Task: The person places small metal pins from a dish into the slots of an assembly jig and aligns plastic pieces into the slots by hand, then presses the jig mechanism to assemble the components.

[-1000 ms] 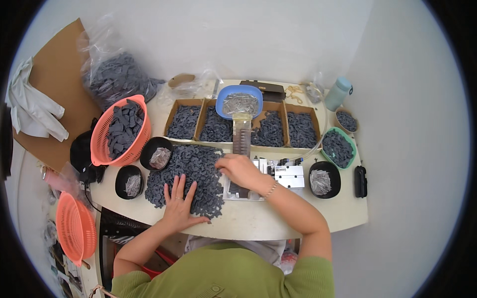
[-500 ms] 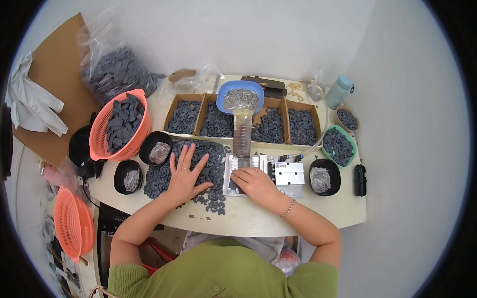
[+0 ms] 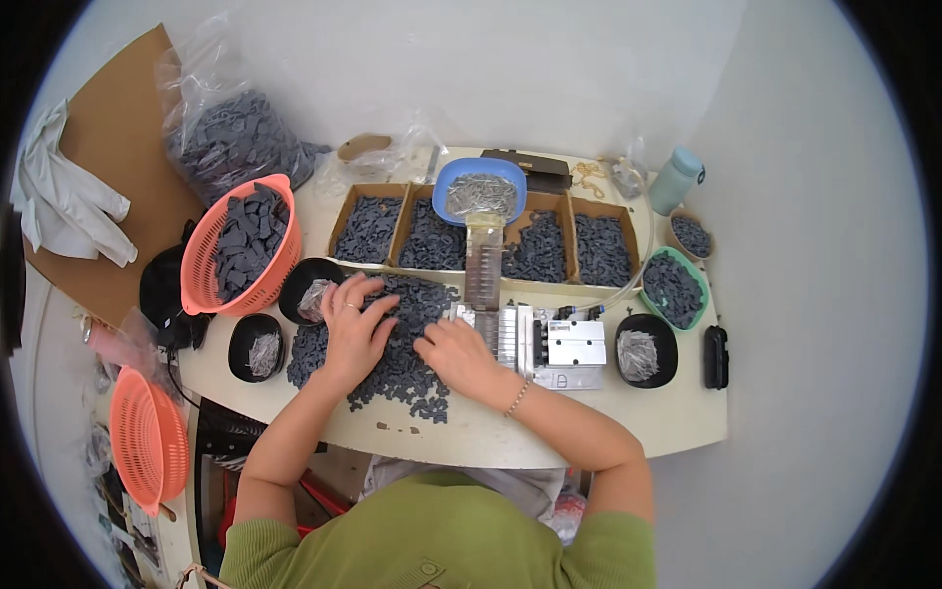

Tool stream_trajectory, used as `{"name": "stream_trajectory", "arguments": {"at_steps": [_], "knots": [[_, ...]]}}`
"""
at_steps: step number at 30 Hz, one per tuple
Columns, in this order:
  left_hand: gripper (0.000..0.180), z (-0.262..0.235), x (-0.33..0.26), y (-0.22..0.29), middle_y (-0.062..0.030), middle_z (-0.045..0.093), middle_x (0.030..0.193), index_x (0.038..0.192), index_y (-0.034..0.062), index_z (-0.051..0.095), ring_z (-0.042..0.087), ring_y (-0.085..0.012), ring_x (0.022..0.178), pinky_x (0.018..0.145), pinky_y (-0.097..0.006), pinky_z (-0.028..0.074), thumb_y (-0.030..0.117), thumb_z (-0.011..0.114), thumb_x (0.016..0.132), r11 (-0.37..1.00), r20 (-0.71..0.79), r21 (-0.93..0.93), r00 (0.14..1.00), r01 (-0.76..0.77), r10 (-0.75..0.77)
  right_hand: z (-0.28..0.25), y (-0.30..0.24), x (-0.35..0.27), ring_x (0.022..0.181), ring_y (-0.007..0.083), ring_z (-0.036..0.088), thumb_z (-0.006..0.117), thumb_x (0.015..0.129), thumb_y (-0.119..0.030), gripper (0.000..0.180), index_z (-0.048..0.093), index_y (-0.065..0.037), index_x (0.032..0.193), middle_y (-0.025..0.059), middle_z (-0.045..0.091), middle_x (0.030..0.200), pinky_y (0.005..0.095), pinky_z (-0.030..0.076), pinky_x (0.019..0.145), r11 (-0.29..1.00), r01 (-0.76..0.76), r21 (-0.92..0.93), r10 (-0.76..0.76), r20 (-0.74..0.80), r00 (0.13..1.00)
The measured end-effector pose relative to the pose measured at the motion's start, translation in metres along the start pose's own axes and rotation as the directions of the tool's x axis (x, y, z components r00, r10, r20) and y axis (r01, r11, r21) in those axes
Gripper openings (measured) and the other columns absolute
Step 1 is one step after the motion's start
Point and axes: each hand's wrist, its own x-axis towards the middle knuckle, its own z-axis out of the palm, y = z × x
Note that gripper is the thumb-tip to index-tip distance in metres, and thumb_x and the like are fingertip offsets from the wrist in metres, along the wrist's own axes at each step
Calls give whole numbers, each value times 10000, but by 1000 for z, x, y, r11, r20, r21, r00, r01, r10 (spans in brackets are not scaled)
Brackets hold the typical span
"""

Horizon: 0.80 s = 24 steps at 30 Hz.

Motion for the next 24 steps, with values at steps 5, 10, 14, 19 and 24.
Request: {"name": "stream_trajectory", "arguments": {"at_steps": [5, 10, 14, 19, 24], "knots": [[141, -1, -11, 10, -27, 569, 882, 859, 93, 674, 536, -238, 948, 866, -401, 366, 82, 712, 724, 994, 6, -87, 997, -72, 73, -14, 18, 13, 783, 293, 620, 675, 809, -136, 102, 672, -61, 877, 94, 620, 827, 384, 500, 697, 919, -169, 355, 193, -34, 981], [98, -6, -16, 19, -31, 551, 840, 800, 92, 685, 522, -228, 889, 819, -372, 379, 99, 721, 709, 978, 137, -176, 982, -108, 133, -46, 38, -14, 779, 288, 630, 673, 808, -109, 79, 682, -42, 849, 102, 637, 813, 371, 514, 686, 916, -322, 239, 335, -15, 942], [108, 0, -20, 21, -34, 534, 809, 786, 77, 692, 515, -218, 872, 793, -363, 380, 114, 729, 692, 969, 276, -130, 931, -209, 238, -33, 32, -37, 805, 248, 610, 677, 762, -92, 106, 687, -44, 856, 69, 630, 860, 340, 518, 696, 987, -152, 44, 155, -83, 984], [97, 5, -14, 19, -35, 547, 831, 797, 76, 688, 518, -231, 878, 775, -357, 396, 90, 709, 703, 984, 181, -138, 975, -108, 133, -34, 20, -45, 836, 215, 589, 683, 768, -110, 206, 675, -25, 955, 44, 613, 931, 337, 511, 720, 992, -62, -112, 53, -82, 995], [124, 9, -9, 20, -37, 550, 838, 829, 77, 684, 518, -232, 877, 764, -356, 400, 83, 701, 706, 988, 119, -111, 986, -105, 118, -53, 18, -25, 880, 229, 564, 709, 761, -181, 226, 683, -42, 938, 46, 605, 899, 367, 460, 777, 996, -80, -38, 80, -6, 997]]}}
